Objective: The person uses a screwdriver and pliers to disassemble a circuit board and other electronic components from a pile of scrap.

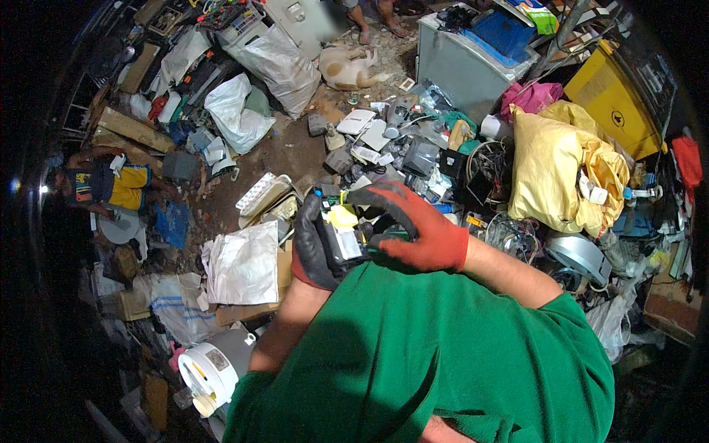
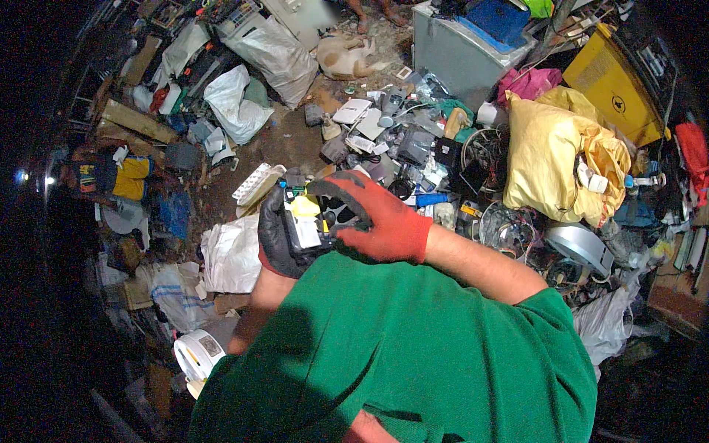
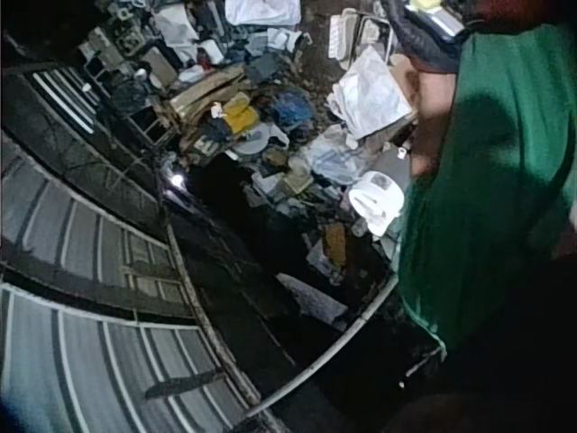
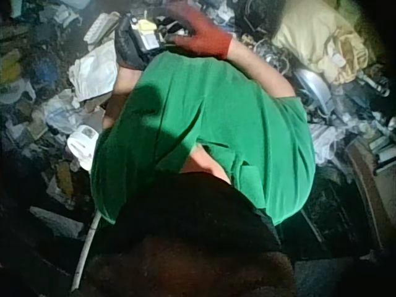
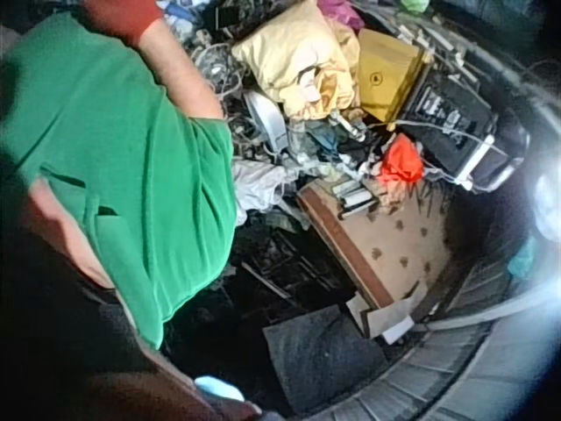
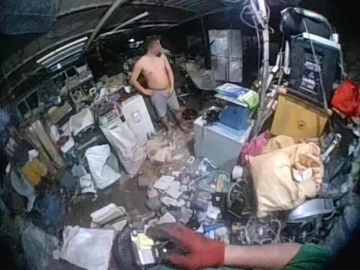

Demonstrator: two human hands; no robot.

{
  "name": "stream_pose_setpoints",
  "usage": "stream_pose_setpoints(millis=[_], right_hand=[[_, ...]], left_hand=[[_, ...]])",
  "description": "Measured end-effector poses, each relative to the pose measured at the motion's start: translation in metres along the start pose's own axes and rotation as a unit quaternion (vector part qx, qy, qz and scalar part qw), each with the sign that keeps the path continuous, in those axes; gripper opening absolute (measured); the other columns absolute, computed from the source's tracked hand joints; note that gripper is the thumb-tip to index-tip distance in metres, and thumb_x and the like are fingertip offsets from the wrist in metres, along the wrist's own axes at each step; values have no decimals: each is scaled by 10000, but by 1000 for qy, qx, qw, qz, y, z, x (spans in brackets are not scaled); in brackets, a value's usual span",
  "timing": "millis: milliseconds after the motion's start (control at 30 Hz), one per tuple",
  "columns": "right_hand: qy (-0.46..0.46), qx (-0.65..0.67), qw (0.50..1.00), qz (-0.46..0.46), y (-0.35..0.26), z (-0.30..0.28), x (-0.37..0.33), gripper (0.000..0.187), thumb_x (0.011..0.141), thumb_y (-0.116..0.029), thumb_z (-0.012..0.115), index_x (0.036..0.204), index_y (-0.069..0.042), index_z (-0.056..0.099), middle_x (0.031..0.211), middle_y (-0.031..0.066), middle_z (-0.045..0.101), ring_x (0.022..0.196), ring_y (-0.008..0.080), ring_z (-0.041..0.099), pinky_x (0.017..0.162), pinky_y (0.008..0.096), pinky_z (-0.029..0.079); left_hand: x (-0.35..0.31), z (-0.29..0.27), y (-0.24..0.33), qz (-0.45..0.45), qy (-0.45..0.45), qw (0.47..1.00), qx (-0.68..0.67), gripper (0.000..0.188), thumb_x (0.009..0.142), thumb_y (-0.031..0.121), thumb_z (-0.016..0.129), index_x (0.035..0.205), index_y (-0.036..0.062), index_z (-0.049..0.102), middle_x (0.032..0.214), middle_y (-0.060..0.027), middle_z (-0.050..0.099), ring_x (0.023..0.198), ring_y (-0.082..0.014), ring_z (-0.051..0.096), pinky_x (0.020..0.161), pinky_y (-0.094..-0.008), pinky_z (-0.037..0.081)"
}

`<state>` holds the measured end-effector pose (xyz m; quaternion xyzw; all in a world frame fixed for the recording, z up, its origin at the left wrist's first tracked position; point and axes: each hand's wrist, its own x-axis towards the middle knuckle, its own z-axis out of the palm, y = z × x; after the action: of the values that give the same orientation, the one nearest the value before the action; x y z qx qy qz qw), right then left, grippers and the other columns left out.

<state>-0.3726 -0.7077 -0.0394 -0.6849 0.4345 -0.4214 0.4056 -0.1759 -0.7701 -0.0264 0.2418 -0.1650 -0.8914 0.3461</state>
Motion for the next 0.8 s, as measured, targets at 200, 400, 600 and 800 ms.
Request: stream_pose_setpoints(millis=[200, 400, 600, 800], right_hand=[[12, -79, 995, -61, -7, 3, 2, 854, 718, -332, 766, 1423, -65, 366, 1390, 271, 383, 1269, 419, 429, 1066, 447, 367], [-18, -72, 996, -47, 0, 2, 7, 867, 714, -376, 764, 1425, -74, 372, 1377, 287, 405, 1264, 424, 439, 1062, 449, 373], [-53, -108, 992, -45, -4, 0, 7, 887, 732, -398, 745, 1444, -64, 335, 1391, 281, 402, 1274, 433, 427, 1074, 453, 360], [7, 89, 996, 2, -11, -4, 15, 715, 798, -131, 700, 1409, -25, 345, 1358, 165, 469, 1262, 249, 464, 1069, 384, 357]], left_hand=[[8, -11, 4, -23, 76, 997, 2, 397, 946, 428, 480, 1119, 97, 614, 1098, -95, 649, 998, -252, 618, 891, -422, 504], [5, -15, -5, -48, 29, 998, 21, 495, 970, 436, 428, 1244, 51, 574, 1213, -111, 612, 1102, -252, 586, 970, -425, 474], [14, -41, -2, -113, 53, 985, 115, 534, 979, 496, 378, 1261, 80, 557, 1231, -101, 599, 1099, -256, 584, 955, -418, 480], [21, -46, 1, -46, -35, 958, 281, 684, 948, 601, 403, 1414, 100, 382, 1303, -80, 518, 1163, -254, 522, 999, -365, 439]])
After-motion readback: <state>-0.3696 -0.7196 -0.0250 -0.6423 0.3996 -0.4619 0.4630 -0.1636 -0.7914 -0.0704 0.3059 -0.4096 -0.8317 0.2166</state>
